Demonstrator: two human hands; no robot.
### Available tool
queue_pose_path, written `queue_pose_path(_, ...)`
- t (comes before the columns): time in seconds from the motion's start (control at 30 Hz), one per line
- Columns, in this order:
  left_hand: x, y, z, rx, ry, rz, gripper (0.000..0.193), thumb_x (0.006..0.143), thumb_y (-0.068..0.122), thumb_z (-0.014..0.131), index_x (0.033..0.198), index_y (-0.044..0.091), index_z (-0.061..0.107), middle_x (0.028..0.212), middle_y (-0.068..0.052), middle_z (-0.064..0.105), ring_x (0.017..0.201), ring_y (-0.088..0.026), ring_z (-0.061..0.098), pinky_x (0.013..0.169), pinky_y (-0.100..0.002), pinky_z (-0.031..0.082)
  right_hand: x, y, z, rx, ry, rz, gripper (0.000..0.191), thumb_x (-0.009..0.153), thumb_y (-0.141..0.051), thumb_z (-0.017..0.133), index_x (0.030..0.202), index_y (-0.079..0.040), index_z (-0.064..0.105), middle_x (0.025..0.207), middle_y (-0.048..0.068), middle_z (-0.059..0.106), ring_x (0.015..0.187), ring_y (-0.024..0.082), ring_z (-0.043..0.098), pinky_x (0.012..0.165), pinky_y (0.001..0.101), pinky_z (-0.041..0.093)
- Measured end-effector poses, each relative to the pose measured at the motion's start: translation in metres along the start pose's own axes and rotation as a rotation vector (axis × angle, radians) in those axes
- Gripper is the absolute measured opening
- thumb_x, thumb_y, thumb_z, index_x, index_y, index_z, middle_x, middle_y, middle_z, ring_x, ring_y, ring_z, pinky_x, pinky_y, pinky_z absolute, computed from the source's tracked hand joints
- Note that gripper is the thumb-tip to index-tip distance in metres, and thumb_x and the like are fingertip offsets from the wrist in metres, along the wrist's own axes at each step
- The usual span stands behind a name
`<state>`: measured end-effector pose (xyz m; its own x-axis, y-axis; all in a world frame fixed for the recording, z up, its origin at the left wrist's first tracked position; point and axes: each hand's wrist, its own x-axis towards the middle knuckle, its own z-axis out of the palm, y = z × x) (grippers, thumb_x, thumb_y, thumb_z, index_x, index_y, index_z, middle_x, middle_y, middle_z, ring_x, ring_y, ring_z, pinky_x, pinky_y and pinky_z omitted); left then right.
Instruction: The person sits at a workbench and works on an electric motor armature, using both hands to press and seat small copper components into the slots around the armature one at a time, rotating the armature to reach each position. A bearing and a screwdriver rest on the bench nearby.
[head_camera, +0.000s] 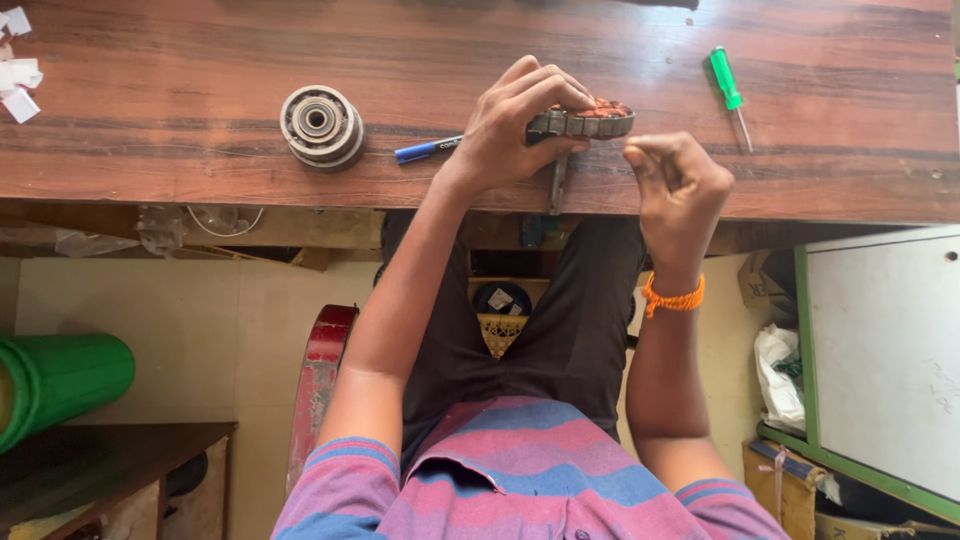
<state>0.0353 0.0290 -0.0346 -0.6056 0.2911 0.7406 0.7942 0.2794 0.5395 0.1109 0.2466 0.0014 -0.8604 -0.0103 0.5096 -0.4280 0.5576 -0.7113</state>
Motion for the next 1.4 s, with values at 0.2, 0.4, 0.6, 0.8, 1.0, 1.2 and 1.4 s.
queue_pose_path(0.2, -0.003, 0.001, 0.001, 0.007, 0.008, 0.008, 0.037, 0.080, 0.024, 0.093, 0.107, 0.015, 0.069, 0.111, 0.006, 0.073, 0.094, -0.017, 0.058, 0.088, -0.033, 0.053, 0.042, -0.011, 0.010, -0.021, -0.109, -0.204, 0.008, 0.106, -0.004, 0.078, 0.101, -0.001, 0.073, 0.074, -0.002, 0.061, 0.061, 0.003, 0.046, 0.055, 0.0263, 0.031)
queue_pose_path(0.4, 0.001, 0.018, -0.010, -0.047, 0.026, -0.031, 0.039, 0.089, 0.045, 0.083, 0.111, 0.016, 0.071, 0.101, -0.001, 0.076, 0.094, -0.019, 0.062, 0.087, -0.035, 0.053, 0.071, -0.005, 0.022, -0.074, -0.171, -0.150, 0.010, 0.102, -0.008, 0.081, 0.099, -0.001, 0.074, 0.066, -0.002, 0.049, 0.060, 0.005, 0.038, 0.054, 0.0283, 0.029)
queue_pose_path(0.6, 0.035, 0.013, 0.002, -0.188, -0.016, -0.525, 0.037, 0.084, 0.034, 0.070, 0.112, 0.010, 0.070, 0.075, -0.003, 0.076, 0.067, -0.013, 0.075, 0.065, -0.032, 0.058, 0.078, 0.004, 0.029, -0.059, -0.086, -0.127, 0.016, 0.099, -0.014, 0.086, 0.097, -0.002, 0.077, 0.064, -0.003, 0.045, 0.060, 0.006, 0.037, 0.054, 0.0289, 0.029)
queue_pose_path(0.8, 0.038, -0.004, -0.015, -0.561, -0.273, -0.507, 0.023, 0.090, 0.025, 0.069, 0.100, 0.005, 0.072, 0.086, 0.001, 0.075, 0.080, -0.004, 0.067, 0.069, -0.023, 0.053, 0.060, -0.010, 0.027, -0.075, -0.061, -0.114, 0.015, 0.100, -0.016, 0.086, 0.097, -0.005, 0.076, 0.064, -0.004, 0.046, 0.058, 0.006, 0.037, 0.054, 0.0289, 0.027)
queue_pose_path(1.0, 0.031, -0.011, -0.040, -0.825, -0.419, -0.467, 0.017, 0.088, 0.014, 0.060, 0.100, 0.005, 0.067, 0.078, 0.005, 0.061, 0.071, -0.004, 0.051, 0.062, -0.024, 0.041, 0.024, -0.036, 0.028, -0.022, -0.123, -0.157, 0.009, 0.101, -0.006, 0.079, 0.101, -0.003, 0.071, 0.069, -0.005, 0.049, 0.060, 0.003, 0.039, 0.055, 0.0267, 0.029)
queue_pose_path(1.2, 0.038, -0.008, -0.040, -0.771, -0.487, -0.419, 0.013, 0.090, 0.014, 0.058, 0.100, 0.006, 0.062, 0.086, 0.006, 0.056, 0.079, -0.004, 0.047, 0.068, -0.024, 0.039, 0.004, -0.041, 0.044, 0.151, -0.045, 0.033, 0.007, 0.102, -0.002, 0.074, 0.100, -0.001, 0.067, 0.064, -0.007, 0.039, 0.058, 0.000, 0.030, 0.053, 0.0237, 0.021)
queue_pose_path(1.4, 0.044, -0.007, -0.036, -0.753, -0.542, -0.413, 0.012, 0.099, 0.019, 0.056, 0.100, 0.008, 0.058, 0.092, 0.005, 0.054, 0.087, -0.007, 0.049, 0.078, -0.025, 0.043, -0.007, -0.028, 0.055, 0.326, 0.042, 0.046, 0.010, 0.106, -0.001, 0.071, 0.101, 0.000, 0.062, 0.072, -0.009, 0.047, 0.065, -0.002, 0.033, 0.057, 0.0225, 0.023)
